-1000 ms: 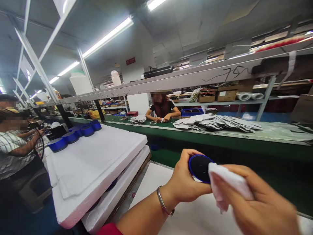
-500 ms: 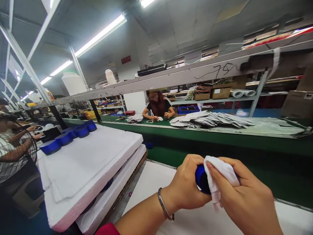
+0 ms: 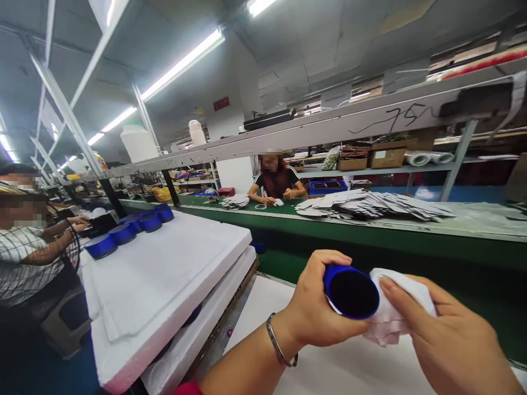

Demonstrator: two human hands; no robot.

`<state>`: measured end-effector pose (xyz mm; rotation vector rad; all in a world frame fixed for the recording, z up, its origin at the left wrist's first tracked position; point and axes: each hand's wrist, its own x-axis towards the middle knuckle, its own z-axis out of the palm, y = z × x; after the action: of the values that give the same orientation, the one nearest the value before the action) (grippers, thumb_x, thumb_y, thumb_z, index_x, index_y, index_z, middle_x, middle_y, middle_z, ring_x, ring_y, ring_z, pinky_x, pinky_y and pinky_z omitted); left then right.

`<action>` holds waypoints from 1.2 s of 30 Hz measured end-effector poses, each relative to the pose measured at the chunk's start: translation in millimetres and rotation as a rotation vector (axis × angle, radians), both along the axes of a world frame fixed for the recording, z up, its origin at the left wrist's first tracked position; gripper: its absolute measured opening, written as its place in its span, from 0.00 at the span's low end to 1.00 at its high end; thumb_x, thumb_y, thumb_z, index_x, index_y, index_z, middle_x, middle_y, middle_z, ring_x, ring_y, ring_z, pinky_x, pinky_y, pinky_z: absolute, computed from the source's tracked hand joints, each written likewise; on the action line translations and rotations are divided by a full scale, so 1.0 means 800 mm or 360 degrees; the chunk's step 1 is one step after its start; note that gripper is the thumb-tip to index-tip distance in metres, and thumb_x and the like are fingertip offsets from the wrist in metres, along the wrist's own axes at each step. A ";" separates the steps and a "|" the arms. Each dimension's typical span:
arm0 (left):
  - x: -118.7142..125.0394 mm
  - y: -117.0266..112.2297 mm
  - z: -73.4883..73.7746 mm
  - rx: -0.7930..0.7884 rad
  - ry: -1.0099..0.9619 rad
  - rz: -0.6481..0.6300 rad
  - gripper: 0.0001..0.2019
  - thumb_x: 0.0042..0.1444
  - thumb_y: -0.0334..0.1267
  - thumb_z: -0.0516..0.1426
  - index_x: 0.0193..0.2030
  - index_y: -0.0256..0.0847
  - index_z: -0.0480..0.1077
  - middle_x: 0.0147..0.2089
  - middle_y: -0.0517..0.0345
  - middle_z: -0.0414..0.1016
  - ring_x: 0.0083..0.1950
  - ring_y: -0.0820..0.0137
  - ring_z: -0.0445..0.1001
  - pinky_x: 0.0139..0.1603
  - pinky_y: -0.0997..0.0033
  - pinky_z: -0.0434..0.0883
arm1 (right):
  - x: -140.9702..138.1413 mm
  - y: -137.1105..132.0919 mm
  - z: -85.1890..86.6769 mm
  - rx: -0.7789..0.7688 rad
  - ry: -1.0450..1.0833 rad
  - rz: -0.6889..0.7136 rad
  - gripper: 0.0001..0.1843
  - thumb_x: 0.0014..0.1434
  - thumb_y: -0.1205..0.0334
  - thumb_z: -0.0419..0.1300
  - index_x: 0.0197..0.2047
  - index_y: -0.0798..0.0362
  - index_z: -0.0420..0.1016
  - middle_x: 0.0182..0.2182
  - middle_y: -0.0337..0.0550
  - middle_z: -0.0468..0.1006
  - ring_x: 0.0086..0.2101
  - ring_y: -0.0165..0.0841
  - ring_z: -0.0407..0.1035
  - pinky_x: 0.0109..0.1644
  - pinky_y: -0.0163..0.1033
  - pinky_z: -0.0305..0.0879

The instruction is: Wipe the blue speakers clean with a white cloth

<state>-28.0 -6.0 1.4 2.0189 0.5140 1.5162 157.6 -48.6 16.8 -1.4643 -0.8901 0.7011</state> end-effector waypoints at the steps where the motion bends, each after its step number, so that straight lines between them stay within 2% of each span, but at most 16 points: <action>1: 0.001 0.000 0.001 -0.0029 0.0023 -0.0017 0.42 0.42 0.31 0.76 0.64 0.45 0.67 0.64 0.45 0.78 0.63 0.51 0.82 0.65 0.50 0.82 | 0.005 -0.004 0.003 0.0016 -0.0017 -0.0042 0.38 0.35 0.26 0.75 0.41 0.47 0.90 0.37 0.49 0.87 0.35 0.49 0.79 0.32 0.43 0.78; 3: 0.001 -0.002 0.004 -0.0141 0.0087 -0.0054 0.42 0.39 0.31 0.76 0.64 0.45 0.69 0.63 0.45 0.78 0.61 0.51 0.82 0.63 0.52 0.81 | 0.016 -0.009 0.003 0.0114 -0.0102 -0.0125 0.39 0.38 0.25 0.76 0.43 0.46 0.92 0.39 0.47 0.87 0.35 0.48 0.79 0.30 0.42 0.78; 5: -0.001 -0.005 0.010 -0.0324 0.0166 -0.0091 0.42 0.38 0.31 0.75 0.63 0.45 0.70 0.62 0.47 0.79 0.57 0.54 0.81 0.58 0.55 0.80 | 0.028 -0.009 -0.001 0.0199 -0.0212 -0.0087 0.39 0.39 0.23 0.77 0.44 0.45 0.93 0.41 0.47 0.88 0.35 0.47 0.79 0.30 0.41 0.77; 9: -0.008 -0.009 0.022 -0.0613 0.0322 -0.0184 0.39 0.36 0.34 0.74 0.59 0.45 0.73 0.56 0.52 0.79 0.49 0.60 0.78 0.51 0.60 0.77 | 0.041 -0.010 0.000 0.0078 -0.0378 0.0375 0.38 0.39 0.23 0.78 0.42 0.43 0.96 0.39 0.46 0.88 0.32 0.46 0.78 0.30 0.42 0.78; 10: -0.009 -0.009 0.024 -0.0652 0.0360 -0.0208 0.38 0.35 0.35 0.74 0.58 0.45 0.73 0.54 0.54 0.78 0.48 0.60 0.77 0.50 0.60 0.77 | 0.038 -0.013 0.004 0.0065 -0.0398 0.0420 0.36 0.40 0.24 0.78 0.42 0.43 0.96 0.38 0.45 0.87 0.30 0.44 0.76 0.30 0.42 0.77; 14: -0.010 -0.008 0.025 -0.0720 0.0489 -0.0208 0.38 0.34 0.37 0.76 0.56 0.46 0.73 0.49 0.58 0.77 0.46 0.62 0.76 0.48 0.61 0.76 | 0.011 -0.034 0.016 0.0168 -0.0321 0.0267 0.26 0.51 0.28 0.73 0.40 0.40 0.93 0.27 0.39 0.80 0.26 0.37 0.67 0.28 0.39 0.68; 16: -0.007 -0.008 0.023 -0.0739 0.0557 -0.0187 0.38 0.34 0.38 0.77 0.55 0.46 0.73 0.49 0.59 0.76 0.45 0.62 0.75 0.47 0.62 0.76 | 0.002 -0.039 0.015 0.0237 -0.0376 0.0238 0.25 0.54 0.28 0.72 0.40 0.39 0.93 0.25 0.38 0.76 0.24 0.35 0.62 0.30 0.39 0.69; 18: -0.003 -0.008 0.021 -0.0780 0.0621 -0.0176 0.38 0.34 0.39 0.77 0.55 0.47 0.72 0.49 0.59 0.77 0.45 0.62 0.76 0.46 0.63 0.76 | 0.004 -0.036 0.009 0.0317 -0.0506 0.0263 0.26 0.54 0.27 0.72 0.40 0.39 0.93 0.28 0.40 0.79 0.23 0.34 0.61 0.29 0.40 0.68; 21: 0.002 -0.008 0.018 -0.0876 0.0727 -0.0172 0.40 0.33 0.40 0.79 0.55 0.46 0.72 0.51 0.58 0.78 0.45 0.62 0.76 0.44 0.64 0.76 | 0.023 -0.022 -0.001 0.0341 -0.0626 0.0346 0.27 0.58 0.26 0.72 0.43 0.39 0.93 0.39 0.44 0.86 0.29 0.39 0.73 0.27 0.39 0.69; 23: 0.002 -0.006 0.016 -0.0910 0.0731 -0.0203 0.45 0.31 0.40 0.80 0.60 0.47 0.73 0.53 0.57 0.79 0.47 0.61 0.77 0.45 0.63 0.77 | 0.040 -0.013 -0.003 0.0261 -0.0659 0.0512 0.30 0.60 0.23 0.72 0.44 0.40 0.93 0.41 0.45 0.87 0.32 0.42 0.78 0.29 0.39 0.73; 25: 0.001 -0.003 0.015 -0.0871 0.0679 -0.0300 0.55 0.29 0.35 0.79 0.71 0.48 0.71 0.57 0.54 0.80 0.50 0.59 0.79 0.50 0.60 0.79 | 0.058 -0.007 -0.003 0.0162 -0.0662 0.0715 0.35 0.59 0.19 0.72 0.45 0.42 0.93 0.39 0.46 0.87 0.30 0.42 0.78 0.29 0.39 0.76; 28: -0.002 0.004 0.010 -0.0766 0.0675 -0.0439 0.72 0.28 0.29 0.76 0.87 0.53 0.59 0.61 0.51 0.80 0.53 0.55 0.82 0.58 0.54 0.80 | 0.078 -0.004 -0.004 0.0084 -0.0654 0.0899 0.39 0.59 0.17 0.72 0.50 0.44 0.93 0.38 0.46 0.87 0.30 0.44 0.79 0.33 0.40 0.80; 32: 0.005 0.015 -0.003 -0.0755 0.0798 -0.0473 0.76 0.31 0.32 0.75 0.91 0.52 0.52 0.67 0.46 0.81 0.60 0.46 0.83 0.65 0.45 0.81 | 0.073 -0.002 -0.015 0.0128 -0.0687 0.0954 0.38 0.63 0.19 0.70 0.51 0.45 0.92 0.43 0.47 0.89 0.36 0.46 0.83 0.40 0.39 0.83; 34: 0.014 0.017 -0.011 -0.0810 0.0794 -0.0511 0.78 0.31 0.33 0.77 0.92 0.49 0.50 0.71 0.43 0.79 0.66 0.42 0.82 0.69 0.42 0.80 | 0.059 -0.001 -0.019 0.0106 -0.0647 0.0862 0.39 0.62 0.18 0.69 0.49 0.47 0.92 0.38 0.48 0.87 0.32 0.44 0.81 0.31 0.37 0.78; 36: 0.022 0.015 -0.018 -0.0891 0.0712 -0.0540 0.81 0.31 0.33 0.78 0.93 0.48 0.45 0.73 0.40 0.77 0.68 0.40 0.81 0.71 0.41 0.79 | 0.044 -0.001 -0.016 0.0017 -0.0493 0.0699 0.43 0.57 0.16 0.70 0.51 0.48 0.91 0.33 0.48 0.85 0.26 0.42 0.77 0.19 0.36 0.65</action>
<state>-10.6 6.3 -12.7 1.8581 0.6425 0.6225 192.8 -49.5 4.0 -1.4016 -1.4807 0.7969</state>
